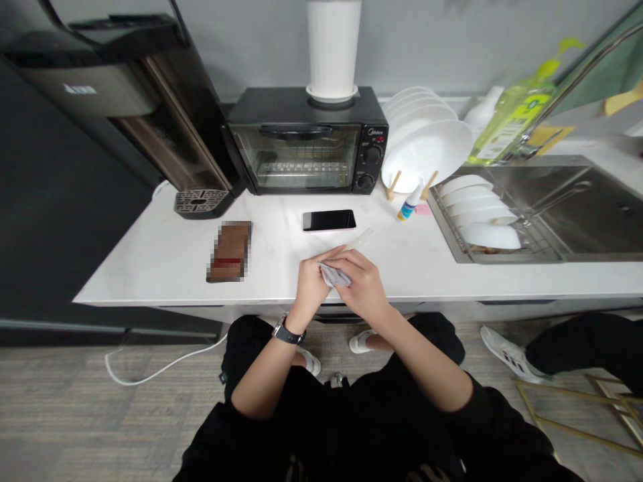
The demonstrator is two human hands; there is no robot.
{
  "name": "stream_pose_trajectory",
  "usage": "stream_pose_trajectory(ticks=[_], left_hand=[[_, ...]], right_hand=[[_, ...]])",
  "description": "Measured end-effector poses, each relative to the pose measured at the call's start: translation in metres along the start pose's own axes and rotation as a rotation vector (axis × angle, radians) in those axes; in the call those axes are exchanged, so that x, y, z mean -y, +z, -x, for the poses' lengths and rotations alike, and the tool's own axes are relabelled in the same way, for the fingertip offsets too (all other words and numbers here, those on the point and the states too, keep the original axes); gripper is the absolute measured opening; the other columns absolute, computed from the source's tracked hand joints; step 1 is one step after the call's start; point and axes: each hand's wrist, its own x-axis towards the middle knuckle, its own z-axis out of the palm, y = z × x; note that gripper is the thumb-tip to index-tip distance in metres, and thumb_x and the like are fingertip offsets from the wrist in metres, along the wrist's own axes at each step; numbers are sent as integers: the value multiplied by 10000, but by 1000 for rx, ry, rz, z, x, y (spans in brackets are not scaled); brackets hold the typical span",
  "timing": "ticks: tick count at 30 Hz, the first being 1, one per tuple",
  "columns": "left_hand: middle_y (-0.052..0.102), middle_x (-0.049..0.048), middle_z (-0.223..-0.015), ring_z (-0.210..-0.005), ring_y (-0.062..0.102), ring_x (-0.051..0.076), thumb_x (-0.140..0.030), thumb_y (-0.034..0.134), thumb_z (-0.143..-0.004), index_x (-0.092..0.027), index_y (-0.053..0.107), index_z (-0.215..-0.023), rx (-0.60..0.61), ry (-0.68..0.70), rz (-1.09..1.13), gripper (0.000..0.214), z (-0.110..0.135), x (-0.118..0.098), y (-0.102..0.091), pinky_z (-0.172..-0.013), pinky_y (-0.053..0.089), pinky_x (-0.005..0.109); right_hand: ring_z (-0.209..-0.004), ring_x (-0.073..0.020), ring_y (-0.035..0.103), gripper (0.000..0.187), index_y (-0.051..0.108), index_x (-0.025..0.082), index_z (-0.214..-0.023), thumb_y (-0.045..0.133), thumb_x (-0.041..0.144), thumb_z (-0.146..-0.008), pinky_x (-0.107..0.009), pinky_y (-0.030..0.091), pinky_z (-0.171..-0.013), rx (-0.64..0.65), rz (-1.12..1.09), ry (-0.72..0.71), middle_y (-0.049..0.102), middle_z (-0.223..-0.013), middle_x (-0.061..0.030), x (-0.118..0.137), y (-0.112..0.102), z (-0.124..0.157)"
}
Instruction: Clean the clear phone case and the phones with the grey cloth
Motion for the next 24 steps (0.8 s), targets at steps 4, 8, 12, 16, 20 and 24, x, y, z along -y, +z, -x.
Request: stream_pose_trajectory(ticks=[4, 8, 12, 16, 20, 24], left_hand=[[814, 32, -1257, -1185, 782, 245, 9, 536, -856, -212, 820, -1232, -5, -11, -13, 520, -2, -2, 2, -1088, 622, 419], [843, 22, -1152, -1071, 818, 248, -53, 555, -932, -207, 845, -1155, -25, -47, -38, 397, -3, -2, 4, -1010, 658, 403], [803, 45, -1263, -1186, 784, 273, -225, 630, -1007, -194, 819, -1247, -33, -47, 23, 308, -2, 1, 5, -1090, 627, 419], [783, 9, -1301, -1222, 767, 259, -234, 617, -1024, -235, 802, -1291, -19, -21, 36, 325, 0, 4, 6, -1126, 612, 418], [784, 11, -1300, -1205, 775, 259, -266, 625, -1033, -230, 798, -1297, -25, -38, 36, 318, 0, 4, 6, -1113, 622, 421], [789, 16, -1294, -1205, 775, 259, -266, 618, -1033, -224, 800, -1291, -27, -44, 41, 319, 0, 3, 6, -1115, 620, 421]], right_hand=[[-1045, -255, 717, 338, 761, 257, -1170, 600, 71, -937, -435, 616, -900, -6, -16, 3, 774, -1106, -72, -7, -7, -2], [-1002, -252, 720, 265, 775, 252, -1139, 621, 129, -961, -427, 608, -877, -51, 20, 36, 780, -1067, -71, -21, -18, -6], [-915, -247, 706, 157, 792, 228, -1065, 653, 270, -1005, -408, 580, -827, -96, 115, 126, 758, -958, -75, -44, -38, -13], [-874, -246, 692, 161, 785, 220, -976, 671, 331, -1004, -395, 546, -801, -134, 201, 201, 758, -929, -74, -65, -58, -23], [-866, -249, 687, 136, 775, 208, -951, 687, 304, -987, -386, 532, -789, -140, 231, 212, 755, -918, -74, -71, -62, -28], [-857, -248, 692, 135, 765, 209, -938, 674, 294, -993, -385, 544, -781, -166, 211, 212, 750, -907, -74, -63, -52, -26]])
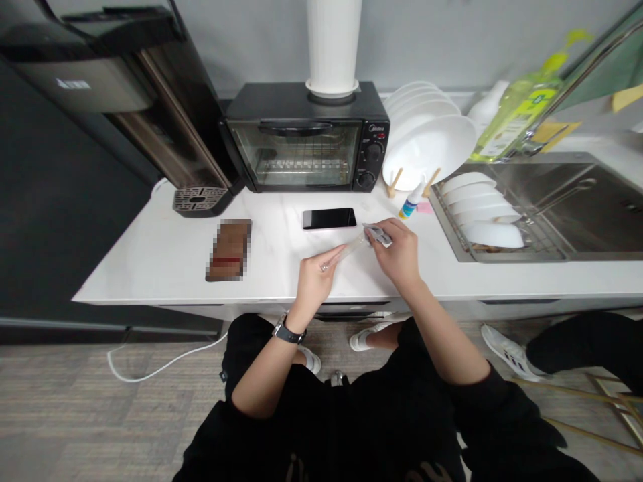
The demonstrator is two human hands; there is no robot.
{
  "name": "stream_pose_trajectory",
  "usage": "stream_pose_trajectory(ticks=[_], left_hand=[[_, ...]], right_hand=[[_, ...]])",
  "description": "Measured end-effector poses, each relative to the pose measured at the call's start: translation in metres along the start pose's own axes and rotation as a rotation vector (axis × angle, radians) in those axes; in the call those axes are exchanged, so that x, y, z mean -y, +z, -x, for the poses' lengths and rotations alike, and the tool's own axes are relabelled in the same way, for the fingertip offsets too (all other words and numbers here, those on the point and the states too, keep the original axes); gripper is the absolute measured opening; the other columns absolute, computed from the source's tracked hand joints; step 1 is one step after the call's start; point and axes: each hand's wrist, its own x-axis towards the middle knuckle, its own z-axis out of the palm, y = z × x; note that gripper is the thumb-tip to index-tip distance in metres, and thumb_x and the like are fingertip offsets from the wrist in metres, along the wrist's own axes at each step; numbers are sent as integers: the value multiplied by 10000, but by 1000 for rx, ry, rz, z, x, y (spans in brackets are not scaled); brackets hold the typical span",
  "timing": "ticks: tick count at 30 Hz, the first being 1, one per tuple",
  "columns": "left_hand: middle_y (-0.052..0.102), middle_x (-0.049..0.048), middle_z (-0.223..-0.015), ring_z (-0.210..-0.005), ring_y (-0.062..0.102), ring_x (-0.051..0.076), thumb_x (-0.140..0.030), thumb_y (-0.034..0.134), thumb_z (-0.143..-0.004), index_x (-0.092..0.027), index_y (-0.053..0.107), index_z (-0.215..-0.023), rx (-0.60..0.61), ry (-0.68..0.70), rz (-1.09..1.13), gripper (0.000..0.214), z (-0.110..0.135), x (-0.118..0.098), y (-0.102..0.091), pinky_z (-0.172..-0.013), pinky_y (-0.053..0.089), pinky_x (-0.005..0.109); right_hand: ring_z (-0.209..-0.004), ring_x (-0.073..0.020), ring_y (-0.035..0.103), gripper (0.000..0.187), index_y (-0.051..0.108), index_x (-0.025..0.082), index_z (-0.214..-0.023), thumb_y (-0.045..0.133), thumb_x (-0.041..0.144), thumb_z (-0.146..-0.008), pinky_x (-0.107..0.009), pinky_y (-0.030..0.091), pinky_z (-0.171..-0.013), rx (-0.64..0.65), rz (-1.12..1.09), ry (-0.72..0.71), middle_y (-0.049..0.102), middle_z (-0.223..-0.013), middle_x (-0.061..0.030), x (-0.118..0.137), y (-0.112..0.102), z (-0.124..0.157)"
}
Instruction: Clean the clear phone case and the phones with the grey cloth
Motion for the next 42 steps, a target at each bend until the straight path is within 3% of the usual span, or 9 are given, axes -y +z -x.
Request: stream_pose_trajectory(ticks=[4, 8, 15, 23, 28, 32, 36, 42], left_hand=[[804, 30, -1263, -1183, 785, 271, -259, 637, -1010, -210, 815, -1253, -35, -11, -18, 305, -2, 0, 1, -1098, 626, 432], [841, 40, -1154, -1056, 819, 263, -75, 583, -919, -183, 846, -1128, -37, -8, -83, 353, -2, -3, -1, -1023, 653, 421], [798, 64, -1294, -1199, 778, 249, -4, 567, -855, -173, 790, -1290, 31, 54, -18, 517, 1, -10, -8, -1088, 618, 403], [829, 16, -1206, -1109, 807, 234, -2, 536, -891, -222, 837, -1188, 0, 13, -69, 477, -1, -6, -3, -1044, 643, 405], [802, 19, -1268, -1190, 783, 257, -216, 625, -1003, -228, 814, -1256, -3, -2, -13, 316, 1, -2, -1, -1091, 630, 422], [797, 25, -1287, -1209, 775, 263, -249, 610, -1023, -237, 806, -1257, 9, 18, -4, 306, 2, -1, -1, -1105, 625, 440], [811, 58, -1273, -1216, 770, 240, -238, 600, -1022, -222, 764, -1246, 18, 19, -32, 278, 1, -2, -1, -1117, 611, 415], [726, 63, -1224, -1099, 783, 165, -184, 649, -953, -228, 544, -1140, -166, 65, 62, 219, -5, -4, -6, -1006, 634, 333]], right_hand=[[-892, -254, 706, 119, 772, 218, -1004, 660, 255, -991, -403, 574, -805, 23, -72, -59, 755, -938, -77, 21, 13, 15], [-996, -258, 718, 222, 768, 241, -1112, 628, 152, -966, -424, 599, -875, 81, -167, -127, 772, -1038, -77, 48, 27, 36], [-1013, -264, 706, 283, 760, 244, -1152, 597, 118, -958, -440, 610, -875, 137, -187, -190, 758, -1073, -90, 66, 39, 52], [-1056, -256, 714, 326, 767, 279, -1157, 608, 102, -934, -444, 601, -920, 133, -232, -151, 774, -1113, -62, 48, 26, 41], [-887, -232, 703, 126, 784, 237, -998, 675, 300, -986, -395, 574, -821, 38, -149, 18, 754, -932, -57, 13, 7, 18], [-769, -207, 650, 207, 744, 211, -850, 719, 390, -950, -353, 504, -748, -117, -61, 175, 722, -806, -31, -28, -6, 6], [-734, -190, 624, 249, 745, 194, -906, 719, 439, -939, -338, 474, -731, -192, -135, 316, 719, -796, -19, -50, -7, 10], [-778, -201, 642, 284, 732, 200, -887, 688, 475, -943, -357, 502, -787, -157, -119, 270, 739, -838, -42, -49, -2, 10]])
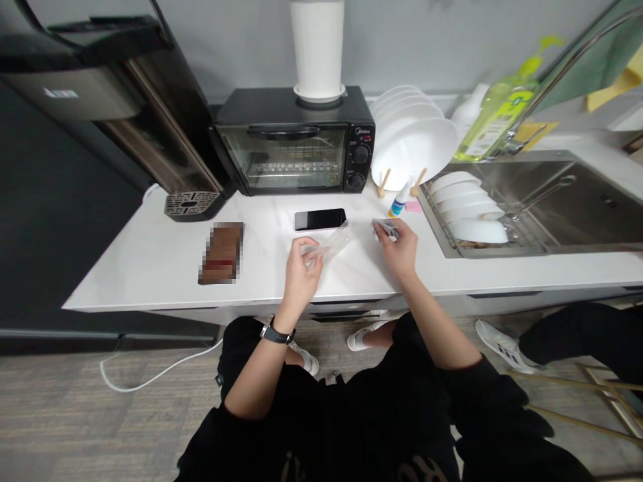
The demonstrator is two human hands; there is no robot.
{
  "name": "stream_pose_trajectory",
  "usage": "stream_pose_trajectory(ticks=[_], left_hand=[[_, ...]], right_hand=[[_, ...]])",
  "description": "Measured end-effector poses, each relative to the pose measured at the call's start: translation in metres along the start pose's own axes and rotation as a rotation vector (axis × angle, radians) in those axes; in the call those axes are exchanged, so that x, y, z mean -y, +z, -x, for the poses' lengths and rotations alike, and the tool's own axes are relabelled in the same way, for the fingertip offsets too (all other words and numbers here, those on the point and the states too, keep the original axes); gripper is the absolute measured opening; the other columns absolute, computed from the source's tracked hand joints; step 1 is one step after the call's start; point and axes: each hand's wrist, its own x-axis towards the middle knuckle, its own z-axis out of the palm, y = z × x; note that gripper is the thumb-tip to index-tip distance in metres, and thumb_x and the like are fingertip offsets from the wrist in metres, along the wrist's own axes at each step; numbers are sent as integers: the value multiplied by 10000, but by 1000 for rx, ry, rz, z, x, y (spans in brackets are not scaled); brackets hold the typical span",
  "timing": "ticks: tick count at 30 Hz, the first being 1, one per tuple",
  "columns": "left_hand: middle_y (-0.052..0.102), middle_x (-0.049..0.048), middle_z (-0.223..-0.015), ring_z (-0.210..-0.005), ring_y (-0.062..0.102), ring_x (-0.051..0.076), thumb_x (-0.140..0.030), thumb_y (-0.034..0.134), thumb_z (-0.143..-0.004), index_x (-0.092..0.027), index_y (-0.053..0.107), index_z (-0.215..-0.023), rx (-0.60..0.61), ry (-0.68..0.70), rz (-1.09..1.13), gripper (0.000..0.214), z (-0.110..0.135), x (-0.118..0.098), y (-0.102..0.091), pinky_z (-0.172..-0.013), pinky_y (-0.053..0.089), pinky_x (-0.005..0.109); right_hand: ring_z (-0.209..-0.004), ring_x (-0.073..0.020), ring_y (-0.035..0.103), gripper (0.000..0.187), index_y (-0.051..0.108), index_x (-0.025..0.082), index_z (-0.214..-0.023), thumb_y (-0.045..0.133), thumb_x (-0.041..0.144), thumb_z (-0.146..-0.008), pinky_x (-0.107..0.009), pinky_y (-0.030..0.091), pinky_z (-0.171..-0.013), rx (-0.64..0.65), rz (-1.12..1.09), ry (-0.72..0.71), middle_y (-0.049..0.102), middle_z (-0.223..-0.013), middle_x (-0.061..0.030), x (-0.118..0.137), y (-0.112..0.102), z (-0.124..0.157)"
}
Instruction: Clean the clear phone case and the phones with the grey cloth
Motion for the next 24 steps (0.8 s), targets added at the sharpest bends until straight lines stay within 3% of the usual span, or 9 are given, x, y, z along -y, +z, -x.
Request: stream_pose_trajectory(ticks=[4, 10, 17, 24], left_hand=[[781, -4, -947, -941, 796, 149, -216, 802, -884, -253, 509, -1148, -100, 7, 11, 396, -12, -19, -19, -946, 641, 302], [823, 24, -921, -898, 806, 186, -313, 861, -852, -198, 728, -955, -122, 115, -147, 204, -45, -50, -36, -878, 648, 301], [839, 23, -1005, -920, 783, 157, -355, 702, -1017, -270, 841, -1012, 81, 443, -387, 163, -55, -37, -13, -832, 595, 274], [834, 35, -990, -916, 771, 168, -401, 693, -1024, -275, 837, -1021, 180, 497, -299, 192, -39, -15, 10, -870, 606, 327]], right_hand=[[-772, -201, 638, 314, 726, 201, -895, 677, 507, -951, -360, 503, -787, -4, -7, 12, 737, -833, -43, -2, 0, -2], [-752, -208, 631, 390, 725, 203, -876, 671, 583, -948, -366, 508, -790, 11, -14, 18, 720, -795, -36, -4, 0, -1], [-786, -227, 662, 353, 748, 193, -913, 689, 541, -944, -372, 507, -793, -2, -4, 12, 753, -846, -57, 0, -2, 1], [-799, -225, 672, 277, 753, 216, -914, 686, 478, -974, -383, 523, -790, 4, 25, -121, 750, -856, -43, 15, -5, 9]])
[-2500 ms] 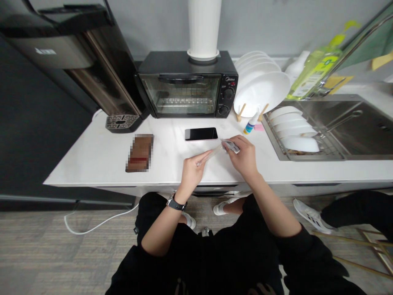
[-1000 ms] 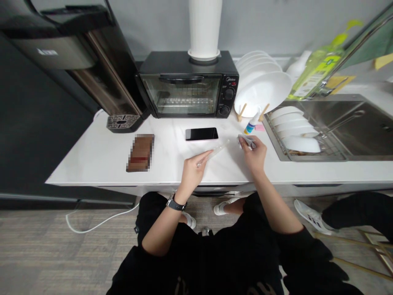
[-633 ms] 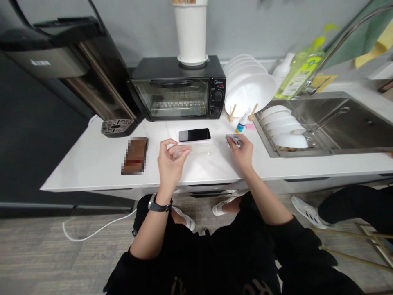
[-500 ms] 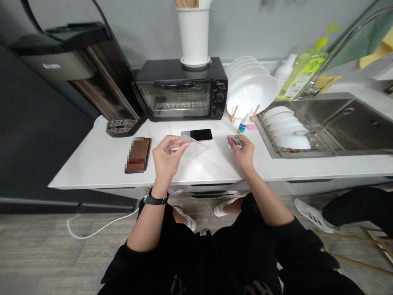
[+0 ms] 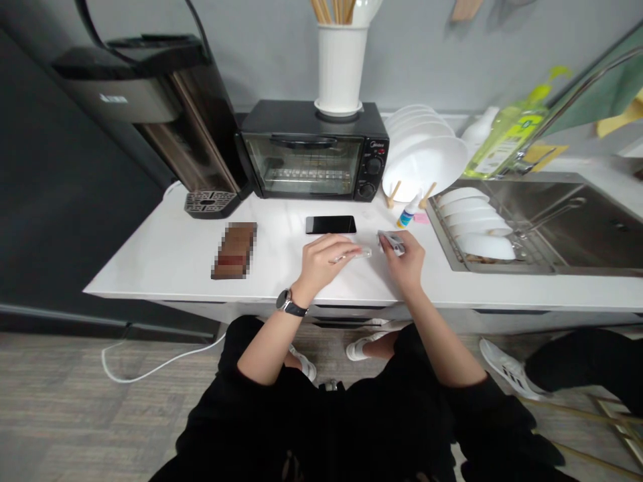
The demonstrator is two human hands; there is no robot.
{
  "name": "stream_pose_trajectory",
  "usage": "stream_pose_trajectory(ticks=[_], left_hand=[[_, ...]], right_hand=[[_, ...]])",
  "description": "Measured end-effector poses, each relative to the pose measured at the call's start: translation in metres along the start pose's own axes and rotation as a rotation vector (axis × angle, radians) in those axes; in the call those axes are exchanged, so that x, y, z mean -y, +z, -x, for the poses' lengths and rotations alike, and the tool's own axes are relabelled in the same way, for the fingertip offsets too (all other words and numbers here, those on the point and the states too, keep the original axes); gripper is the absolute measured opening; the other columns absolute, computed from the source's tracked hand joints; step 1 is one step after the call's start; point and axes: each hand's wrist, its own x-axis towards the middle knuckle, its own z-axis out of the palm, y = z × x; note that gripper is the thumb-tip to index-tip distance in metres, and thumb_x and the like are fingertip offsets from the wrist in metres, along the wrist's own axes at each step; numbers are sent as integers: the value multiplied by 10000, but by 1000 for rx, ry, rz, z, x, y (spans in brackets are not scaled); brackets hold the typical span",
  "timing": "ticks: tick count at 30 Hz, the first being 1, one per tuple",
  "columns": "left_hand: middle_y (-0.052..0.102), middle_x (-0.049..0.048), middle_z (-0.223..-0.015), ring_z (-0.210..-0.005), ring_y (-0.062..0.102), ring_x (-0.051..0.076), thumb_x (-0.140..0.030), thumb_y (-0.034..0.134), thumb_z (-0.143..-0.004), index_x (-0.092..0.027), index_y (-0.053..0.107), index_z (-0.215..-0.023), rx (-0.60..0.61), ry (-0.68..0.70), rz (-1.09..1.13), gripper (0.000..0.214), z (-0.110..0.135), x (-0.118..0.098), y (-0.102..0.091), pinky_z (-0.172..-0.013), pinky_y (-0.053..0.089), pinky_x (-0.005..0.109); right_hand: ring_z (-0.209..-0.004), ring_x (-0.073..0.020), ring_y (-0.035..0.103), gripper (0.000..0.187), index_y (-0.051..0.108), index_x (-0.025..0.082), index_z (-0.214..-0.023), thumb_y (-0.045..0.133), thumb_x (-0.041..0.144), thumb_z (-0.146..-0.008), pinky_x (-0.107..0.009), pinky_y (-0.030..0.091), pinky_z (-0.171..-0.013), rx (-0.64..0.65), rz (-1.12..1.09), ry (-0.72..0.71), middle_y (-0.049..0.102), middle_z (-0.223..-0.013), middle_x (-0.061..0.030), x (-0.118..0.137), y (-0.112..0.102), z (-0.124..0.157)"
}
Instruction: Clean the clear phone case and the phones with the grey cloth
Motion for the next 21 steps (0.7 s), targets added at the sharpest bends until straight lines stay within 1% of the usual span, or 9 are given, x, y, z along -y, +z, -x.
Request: stream_pose_trajectory(ticks=[3, 6, 9, 11, 13, 15, 18, 19, 21], left_hand=[[836, 52, -1061, -1001, 776, 185, -387, 678, -1032, -261, 820, -1020, -50, -18, 65, 191, 6, 0, 5, -922, 608, 370], [844, 59, -1047, -1008, 779, 206, -375, 672, -1034, -264, 800, -1019, -35, -40, 67, 171, 11, -3, 6, -953, 599, 413], [850, 53, -1004, -953, 782, 208, -378, 676, -1032, -275, 804, -980, 4, -46, 60, 172, 13, -4, 5, -937, 605, 422], [848, 49, -982, -982, 781, 220, -392, 709, -1011, -281, 821, -961, -3, -25, 39, 166, 13, -3, 6, -949, 615, 436], [839, 48, -956, -1081, 776, 237, -390, 743, -987, -280, 835, -958, -27, 12, 50, 146, 12, -1, 8, -990, 624, 444], [835, 53, -1016, -1148, 773, 227, -354, 730, -1000, -269, 841, -1018, -27, 23, 103, 141, 13, 1, 10, -1012, 635, 416], [821, 63, -1215, -1143, 787, 189, -288, 657, -1046, -267, 812, -1208, 29, -12, 149, 226, 16, 2, 11, -1026, 649, 374], [815, 57, -1252, -1145, 789, 185, -274, 643, -1053, -273, 801, -1244, 50, -16, 142, 248, 17, 2, 11, -1043, 648, 378], [816, 42, -1258, -1168, 788, 190, -252, 636, -1054, -279, 799, -1250, 72, 4, 111, 257, 18, 3, 12, -1074, 645, 399]], right_hand=[[-793, -220, 684, 274, 752, 218, -928, 690, 480, -982, -380, 539, -770, -58, -51, 41, 748, -850, -38, 19, -7, 16], [-802, -231, 698, 237, 753, 236, -932, 697, 459, -988, -393, 560, -752, -148, -73, 66, 747, -862, -42, 45, -15, 37], [-816, -239, 707, 157, 762, 263, -934, 711, 402, -986, -414, 575, -764, -175, -106, -6, 750, -873, -42, 70, -19, 51], [-823, -242, 710, 98, 764, 277, -945, 724, 360, -979, -421, 578, -772, -159, -134, -68, 757, -878, -37, 80, -18, 53], [-833, -246, 715, 56, 761, 285, -967, 726, 328, -977, -427, 580, -780, -128, -143, -107, 767, -893, -36, 82, -16, 52], [-846, -249, 720, 51, 755, 283, -981, 717, 317, -983, -431, 584, -787, -115, -123, -107, 775, -910, -40, 80, -12, 51], [-850, -241, 723, 71, 750, 268, -976, 708, 324, -991, -423, 589, -792, -125, -91, -67, 776, -910, -45, 71, -8, 49], [-847, -237, 723, 78, 750, 262, -972, 711, 327, -990, -417, 590, -789, -121, -92, -54, 775, -908, -46, 68, -8, 49], [-837, -230, 722, 85, 753, 252, -963, 720, 327, -985, -405, 591, -780, -111, -104, -36, 771, -899, -46, 64, -6, 49]])
